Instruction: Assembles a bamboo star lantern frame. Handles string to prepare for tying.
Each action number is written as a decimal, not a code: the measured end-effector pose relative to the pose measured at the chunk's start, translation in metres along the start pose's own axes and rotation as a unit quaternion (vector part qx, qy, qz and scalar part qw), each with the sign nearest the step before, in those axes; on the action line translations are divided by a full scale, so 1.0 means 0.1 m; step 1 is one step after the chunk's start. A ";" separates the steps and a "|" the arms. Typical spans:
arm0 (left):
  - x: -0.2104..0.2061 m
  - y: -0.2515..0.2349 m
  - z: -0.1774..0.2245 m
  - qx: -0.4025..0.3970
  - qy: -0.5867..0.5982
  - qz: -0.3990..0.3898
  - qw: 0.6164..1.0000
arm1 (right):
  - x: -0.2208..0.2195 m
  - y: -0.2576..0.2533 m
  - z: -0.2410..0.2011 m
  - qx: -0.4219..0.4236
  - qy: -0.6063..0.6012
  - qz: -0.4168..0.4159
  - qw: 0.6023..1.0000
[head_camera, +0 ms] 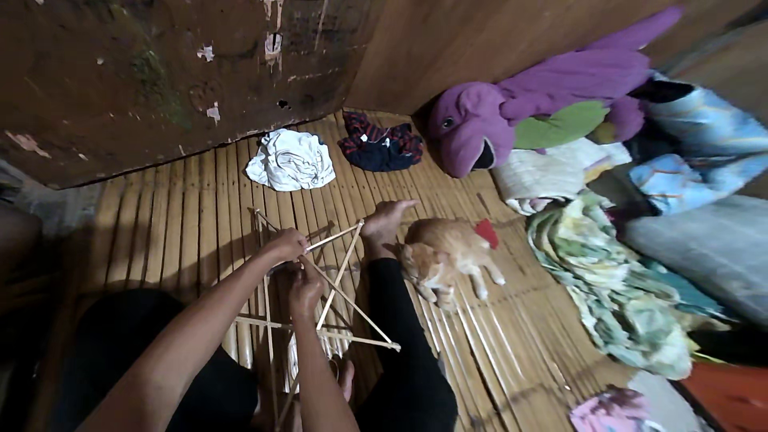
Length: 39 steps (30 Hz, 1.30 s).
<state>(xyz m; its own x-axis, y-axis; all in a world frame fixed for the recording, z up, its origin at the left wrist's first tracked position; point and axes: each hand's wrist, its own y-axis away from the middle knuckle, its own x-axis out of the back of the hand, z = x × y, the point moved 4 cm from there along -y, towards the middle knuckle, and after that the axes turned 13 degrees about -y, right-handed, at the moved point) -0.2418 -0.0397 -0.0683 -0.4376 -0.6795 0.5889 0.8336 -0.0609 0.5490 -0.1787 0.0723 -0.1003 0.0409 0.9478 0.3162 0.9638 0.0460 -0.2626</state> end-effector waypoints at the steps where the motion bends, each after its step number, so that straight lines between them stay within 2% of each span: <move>1: 0.00 0.00 0.00 -0.004 -0.003 0.005 1.000 | 0.02 0.02 -0.02 0.006 0.005 -0.001 1.000; 5: 0.04 0.12 0.04 -0.012 -0.006 0.039 0.999 | 0.22 0.08 -0.27 -0.041 -0.011 -0.020 0.999; 7: 0.03 0.18 0.02 -0.026 -0.025 0.068 0.997 | 0.49 0.10 -0.33 -0.083 -0.098 -0.002 0.992; 11: -0.12 0.15 -0.14 -0.038 -0.056 0.146 0.987 | 1.20 0.14 -0.31 -0.207 -0.269 0.064 0.938; 15: -0.25 0.18 -0.21 -0.025 -0.057 0.170 0.983 | 1.73 0.33 -0.14 -0.271 -0.273 0.076 0.920; 20: -0.33 0.53 -0.14 -0.075 -0.092 0.253 0.960 | 1.85 0.51 0.09 -0.318 -0.286 0.095 0.899; 22: -0.51 0.74 -0.07 -0.109 -0.117 0.196 0.967 | 1.81 0.48 0.12 -0.317 -0.280 0.095 0.901; 24: -0.79 0.91 0.01 -0.119 -0.152 0.048 0.980 | 1.76 0.46 0.15 -0.316 -0.270 0.096 0.905; 25: -0.92 0.97 0.04 -0.121 -0.165 -0.005 0.979 | 1.75 0.45 0.16 -0.314 -0.266 0.096 0.907; 26: -1.03 1.01 0.04 -0.124 -0.172 -0.025 0.977 | 1.75 0.46 0.16 -0.310 -0.262 0.096 0.909; 28: -1.15 1.06 0.03 -0.115 -0.179 -0.026 0.977 | 1.75 0.48 0.16 -0.301 -0.259 0.097 0.913; 32: -1.21 1.09 0.03 -0.115 -0.200 0.032 0.972 | 1.78 0.50 0.19 -0.263 -0.247 0.096 0.928; 39: -1.07 1.12 0.03 -0.122 -0.218 0.077 0.965 | 1.71 0.52 0.18 -0.243 -0.233 0.065 0.939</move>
<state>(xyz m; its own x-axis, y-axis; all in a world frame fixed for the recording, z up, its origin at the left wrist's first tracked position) -0.1023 0.0287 -0.0681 -0.3589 -0.3249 0.8750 0.9310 -0.1915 0.3108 -0.1268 0.2423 -0.0764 0.1558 0.9759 -0.1530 0.9699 -0.1218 0.2108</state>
